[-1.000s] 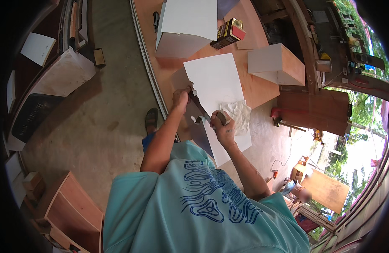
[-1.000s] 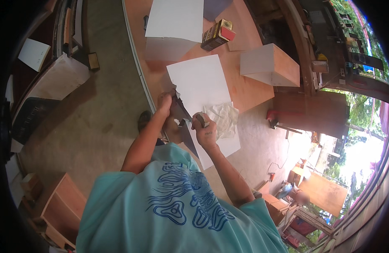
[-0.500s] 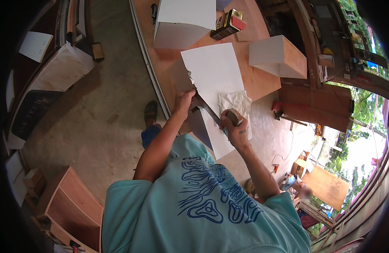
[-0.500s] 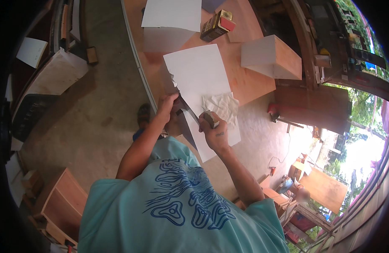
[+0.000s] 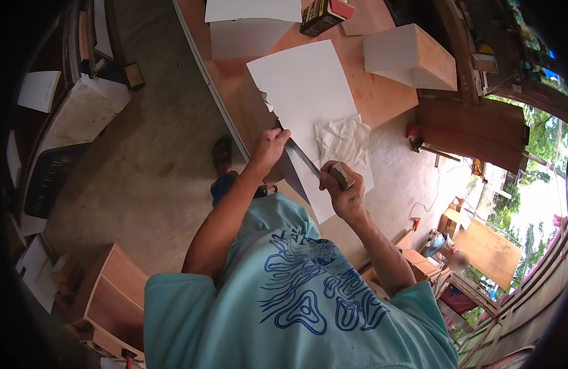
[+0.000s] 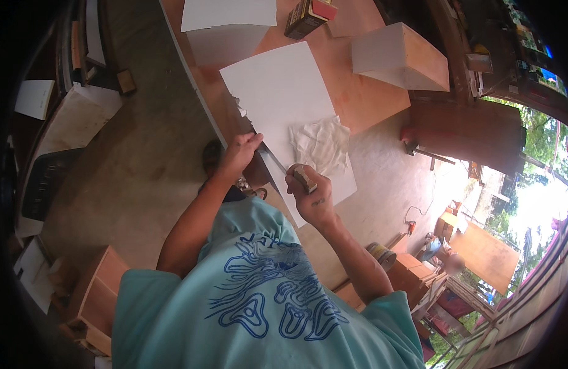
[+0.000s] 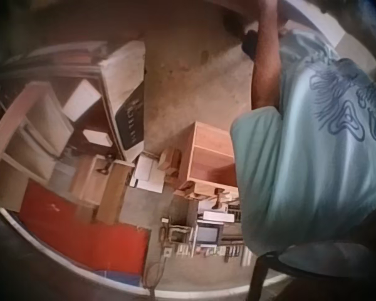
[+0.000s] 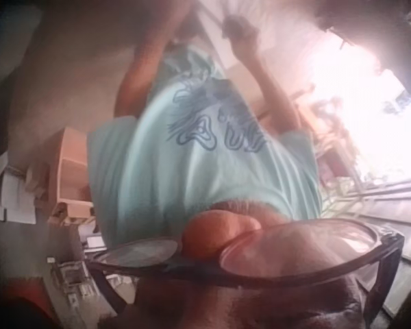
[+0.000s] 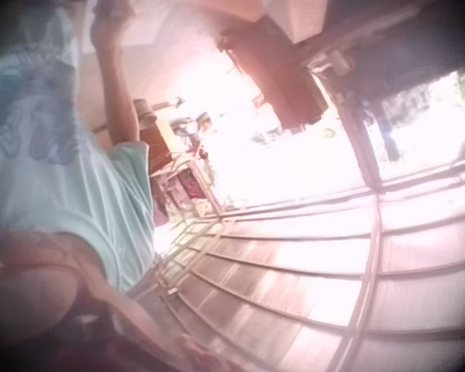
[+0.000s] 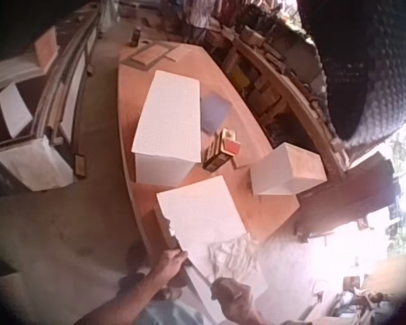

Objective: The person assembles white cabinet components in a workshop, using a utility knife to trim edges and a cloth to wipe surfaces. They handle multiple panels, apply adhesive, and align parts while another person works nearby.

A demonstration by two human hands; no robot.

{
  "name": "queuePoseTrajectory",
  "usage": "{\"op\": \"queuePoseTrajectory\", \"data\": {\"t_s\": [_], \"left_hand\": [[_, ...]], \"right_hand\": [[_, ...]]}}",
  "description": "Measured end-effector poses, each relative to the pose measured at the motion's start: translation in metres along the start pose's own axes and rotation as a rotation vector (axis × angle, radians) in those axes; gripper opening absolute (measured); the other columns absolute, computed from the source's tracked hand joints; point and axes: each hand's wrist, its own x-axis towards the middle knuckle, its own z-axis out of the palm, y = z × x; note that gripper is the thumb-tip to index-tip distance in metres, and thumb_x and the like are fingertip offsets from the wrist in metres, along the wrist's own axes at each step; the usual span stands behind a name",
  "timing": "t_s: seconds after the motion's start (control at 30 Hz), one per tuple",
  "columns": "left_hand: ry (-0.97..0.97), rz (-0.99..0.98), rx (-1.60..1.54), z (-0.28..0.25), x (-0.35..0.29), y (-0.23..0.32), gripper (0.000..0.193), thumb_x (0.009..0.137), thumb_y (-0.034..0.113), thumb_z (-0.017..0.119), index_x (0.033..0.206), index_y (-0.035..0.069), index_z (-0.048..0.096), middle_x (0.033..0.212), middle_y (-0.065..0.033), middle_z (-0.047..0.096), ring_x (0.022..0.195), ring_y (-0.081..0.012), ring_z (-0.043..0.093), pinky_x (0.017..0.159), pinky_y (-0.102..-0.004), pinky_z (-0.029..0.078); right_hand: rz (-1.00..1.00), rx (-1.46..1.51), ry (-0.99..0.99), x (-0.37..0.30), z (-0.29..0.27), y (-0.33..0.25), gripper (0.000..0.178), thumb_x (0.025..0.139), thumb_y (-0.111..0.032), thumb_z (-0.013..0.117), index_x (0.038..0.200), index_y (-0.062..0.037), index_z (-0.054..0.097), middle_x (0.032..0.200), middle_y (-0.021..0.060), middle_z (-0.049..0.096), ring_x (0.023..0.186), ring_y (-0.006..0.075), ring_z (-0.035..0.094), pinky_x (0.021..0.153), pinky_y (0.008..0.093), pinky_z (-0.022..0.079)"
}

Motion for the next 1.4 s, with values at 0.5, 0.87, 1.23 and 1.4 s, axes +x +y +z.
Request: {"op": "queuePoseTrajectory", "data": {"t_s": [0.5,0.87,1.23,1.4], "left_hand": [[-0.030,-0.086,0.271,-0.011,0.028,-0.008,0.050,0.090,0.045,0.056,0.085,-0.005,0.060,0.079,-0.0201,0.063,0.075,-0.0299,0.062,0.071,-0.0416,0.046],[0.017,-0.130,0.307,0.018,0.004,0.000,0.046,0.088,0.039,0.059,0.083,-0.007,0.061,0.078,-0.0190,0.063,0.073,-0.0293,0.060,0.070,-0.0395,0.045],[0.041,-0.108,0.540,0.022,0.004,-0.009,0.053,0.092,0.045,0.050,0.093,-0.007,0.062,0.090,-0.0238,0.065,0.089,-0.0431,0.060,0.087,-0.0493,0.044],[0.056,-0.102,0.343,0.037,-0.005,-0.034,0.053,0.091,0.042,0.054,0.080,-0.009,0.062,0.081,-0.0249,0.063,0.078,-0.0338,0.061,0.076,-0.0422,0.045]], "right_hand": [[-0.036,0.041,0.033,0.009,0.012,0.036,0.012,0.090,-0.009,0.060,0.090,0.0021,0.058,0.072,0.0055,0.061,0.069,0.0100,0.057,0.064,0.0251,0.047],[0.007,-0.291,0.035,-0.025,-0.003,0.016,0.016,0.084,-0.002,0.062,0.100,-0.0026,0.062,0.075,0.0145,0.065,0.066,0.0241,0.064,0.065,0.0319,0.050],[0.013,-0.231,0.017,-0.018,-0.003,0.047,0.015,0.086,-0.002,0.061,0.101,-0.0007,0.062,0.080,0.0150,0.068,0.074,0.0215,0.068,0.068,0.0305,0.051],[0.087,-0.176,-0.005,-0.036,-0.011,0.040,0.014,0.086,-0.001,0.059,0.100,0.0003,0.061,0.090,0.0168,0.069,0.080,0.0207,0.068,0.071,0.0292,0.051]]}}
